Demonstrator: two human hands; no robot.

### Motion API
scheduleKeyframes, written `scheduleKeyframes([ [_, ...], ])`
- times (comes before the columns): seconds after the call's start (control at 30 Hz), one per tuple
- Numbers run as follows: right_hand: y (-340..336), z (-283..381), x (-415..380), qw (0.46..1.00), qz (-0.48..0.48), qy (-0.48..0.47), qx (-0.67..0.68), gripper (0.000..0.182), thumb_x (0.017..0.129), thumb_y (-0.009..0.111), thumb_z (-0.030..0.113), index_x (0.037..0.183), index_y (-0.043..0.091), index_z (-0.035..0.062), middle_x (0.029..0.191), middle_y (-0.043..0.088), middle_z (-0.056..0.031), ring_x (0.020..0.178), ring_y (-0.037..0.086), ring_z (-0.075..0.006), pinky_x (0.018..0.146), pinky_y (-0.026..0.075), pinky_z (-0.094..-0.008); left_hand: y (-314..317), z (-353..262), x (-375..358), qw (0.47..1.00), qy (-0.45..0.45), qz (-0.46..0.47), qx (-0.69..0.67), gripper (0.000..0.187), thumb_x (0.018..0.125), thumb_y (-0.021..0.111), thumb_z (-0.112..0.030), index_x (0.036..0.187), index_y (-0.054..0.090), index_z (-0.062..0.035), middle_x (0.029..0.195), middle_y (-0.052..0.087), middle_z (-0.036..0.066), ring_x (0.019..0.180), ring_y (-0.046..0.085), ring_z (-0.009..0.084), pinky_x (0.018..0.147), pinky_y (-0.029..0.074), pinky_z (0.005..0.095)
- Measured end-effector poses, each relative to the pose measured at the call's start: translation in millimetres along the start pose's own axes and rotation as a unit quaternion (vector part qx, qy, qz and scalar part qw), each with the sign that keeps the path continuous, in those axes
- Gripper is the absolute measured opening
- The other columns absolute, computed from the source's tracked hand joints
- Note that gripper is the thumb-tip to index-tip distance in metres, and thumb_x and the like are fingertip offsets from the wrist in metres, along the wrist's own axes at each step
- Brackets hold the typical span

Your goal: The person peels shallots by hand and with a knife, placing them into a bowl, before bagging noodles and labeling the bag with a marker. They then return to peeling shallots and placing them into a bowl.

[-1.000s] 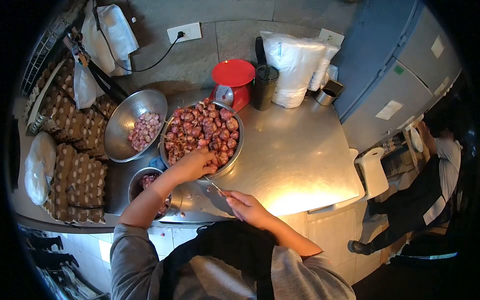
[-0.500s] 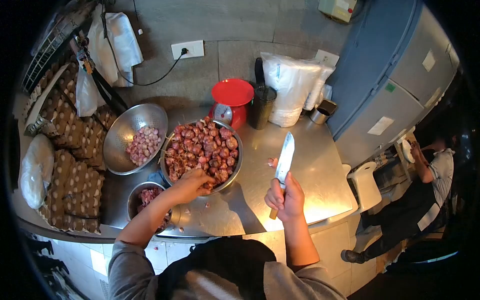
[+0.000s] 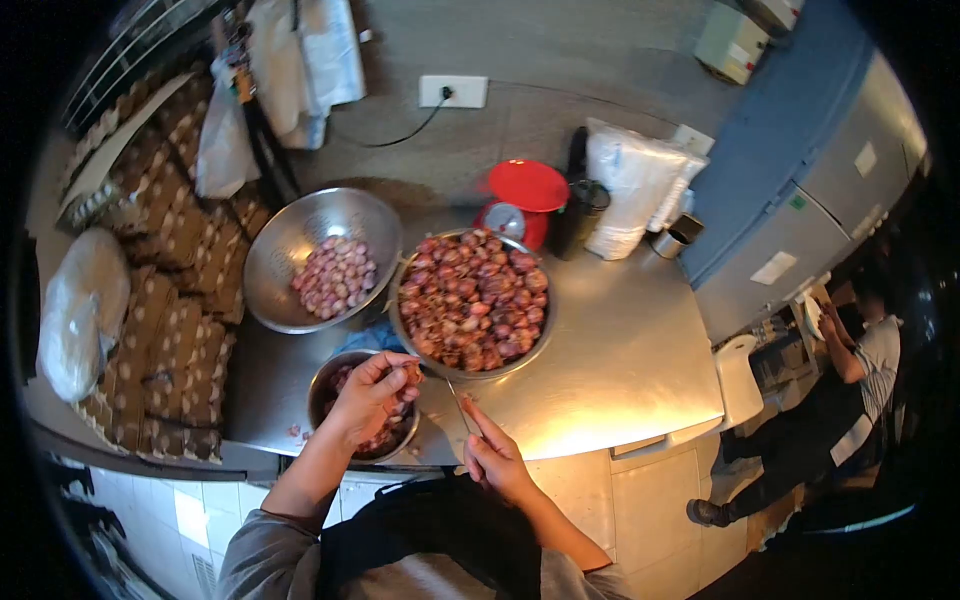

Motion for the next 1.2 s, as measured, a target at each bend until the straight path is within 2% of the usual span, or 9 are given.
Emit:
scheduleKeyframes([
  [0.2, 63, -9, 21, 0.999, 0.022, 0.023, -0.041, 0.054, 0.092, 0.044, 0.017, 0.139, 0.018, 0.0126, 0.058, 0.04, 0.0026, 0.044, 0.034, -0.0043, 0.041, 0.031, -0.0174, -43, 11, -38, 0.995, -0.026, -0.021, -0.098, 0.026, 0.084, 0.057, -0.012, 0.109, 0.056, -0.0037, 0.096, 0.06, 0.003, 0.08, 0.057, 0.0112, 0.073, 0.047, 0.0252],
  [0.3, 74, -19, 27, 0.996, 0.056, 0.044, -0.056, 0.053, 0.091, 0.045, 0.015, 0.138, 0.022, 0.0081, 0.077, 0.055, -0.0031, 0.063, 0.052, -0.0092, 0.058, 0.044, -0.0202, -41, 4, -54, 0.996, -0.004, -0.041, -0.081, 0.025, 0.085, 0.057, -0.011, 0.109, 0.055, -0.0039, 0.1, 0.06, 0.005, 0.083, 0.057, 0.0116, 0.074, 0.047, 0.0254],
  [0.47, 87, -37, 32, 0.985, 0.011, -0.005, -0.169, 0.047, 0.09, 0.046, 0.014, 0.132, 0.031, -0.0001, 0.13, 0.042, -0.0151, 0.119, 0.039, -0.018, 0.098, 0.027, -0.0265, -49, 4, -64, 0.987, 0.063, -0.084, -0.122, 0.019, 0.086, 0.055, -0.01, 0.104, 0.056, -0.0044, 0.102, 0.06, 0.006, 0.088, 0.057, 0.0136, 0.076, 0.047, 0.0262],
  [0.6, 94, -41, 26, 0.978, 0.012, -0.005, -0.209, 0.046, 0.09, 0.046, 0.013, 0.132, 0.032, 0.0018, 0.127, 0.046, -0.0149, 0.114, 0.045, -0.0168, 0.094, 0.033, -0.0256, -60, 6, -71, 0.983, 0.092, -0.09, -0.133, 0.017, 0.085, 0.055, -0.008, 0.101, 0.057, -0.004, 0.1, 0.06, 0.007, 0.089, 0.057, 0.014, 0.078, 0.046, 0.027],
  [0.73, 104, -33, 28, 0.951, 0.003, -0.098, -0.294, 0.046, 0.09, 0.047, 0.013, 0.132, 0.033, 0.0029, 0.124, 0.048, -0.0151, 0.109, 0.049, -0.0158, 0.09, 0.036, -0.0253, -51, 0, -80, 0.983, 0.108, -0.089, -0.117, 0.017, 0.084, 0.057, -0.005, 0.101, 0.057, -0.0027, 0.098, 0.061, 0.006, 0.087, 0.057, 0.0117, 0.079, 0.045, 0.0262],
  [0.93, 111, -29, 38, 0.952, -0.003, -0.146, -0.269, 0.044, 0.089, 0.048, 0.013, 0.13, 0.035, 0.0027, 0.124, 0.048, -0.0151, 0.108, 0.049, -0.0188, 0.092, 0.035, -0.0267, -51, 5, -85, 0.978, 0.161, -0.121, -0.053, 0.017, 0.082, 0.06, -0.004, 0.098, 0.058, -0.0009, 0.097, 0.061, 0.004, 0.086, 0.055, 0.008, 0.079, 0.044, 0.0242],
  [1.13, 103, -41, 53, 0.999, -0.011, -0.001, -0.05, 0.034, 0.091, 0.046, 0.013, 0.123, 0.037, 0.0059, 0.091, 0.05, -0.0032, 0.068, 0.048, -0.0072, 0.059, 0.04, -0.0188, -43, 19, -87, 0.976, 0.162, -0.147, -0.002, 0.019, 0.082, 0.06, -0.003, 0.1, 0.058, 0.0001, 0.095, 0.06, 0.004, 0.087, 0.055, 0.0095, 0.08, 0.045, 0.0239],
  [1.17, 110, -36, 55, 1.0, -0.007, -0.006, 0.002, 0.032, 0.092, 0.043, 0.014, 0.122, 0.036, 0.0088, 0.076, 0.043, 0.0017, 0.054, 0.034, -0.0026, 0.046, 0.028, -0.0167, -43, 19, -85, 0.977, 0.156, -0.145, -0.011, 0.02, 0.083, 0.058, -0.004, 0.102, 0.057, -0.0005, 0.096, 0.059, 0.005, 0.088, 0.055, 0.0101, 0.08, 0.045, 0.0243],
  [1.2, 111, -34, 55, 1.0, -0.007, 0.002, 0.01, 0.032, 0.092, 0.043, 0.015, 0.122, 0.036, 0.0095, 0.074, 0.042, 0.002, 0.053, 0.033, -0.0032, 0.045, 0.028, -0.017, -44, 19, -84, 0.978, 0.151, -0.144, -0.019, 0.021, 0.084, 0.056, -0.004, 0.105, 0.055, -0.001, 0.098, 0.059, 0.005, 0.088, 0.055, 0.0107, 0.08, 0.046, 0.0246],
])
Point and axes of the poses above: each hand's wrist, its own x-axis towards the middle knuckle, its own y-axis out of the palm, z = x × y, the point moved 3 cm from there along x, towards the middle knuckle
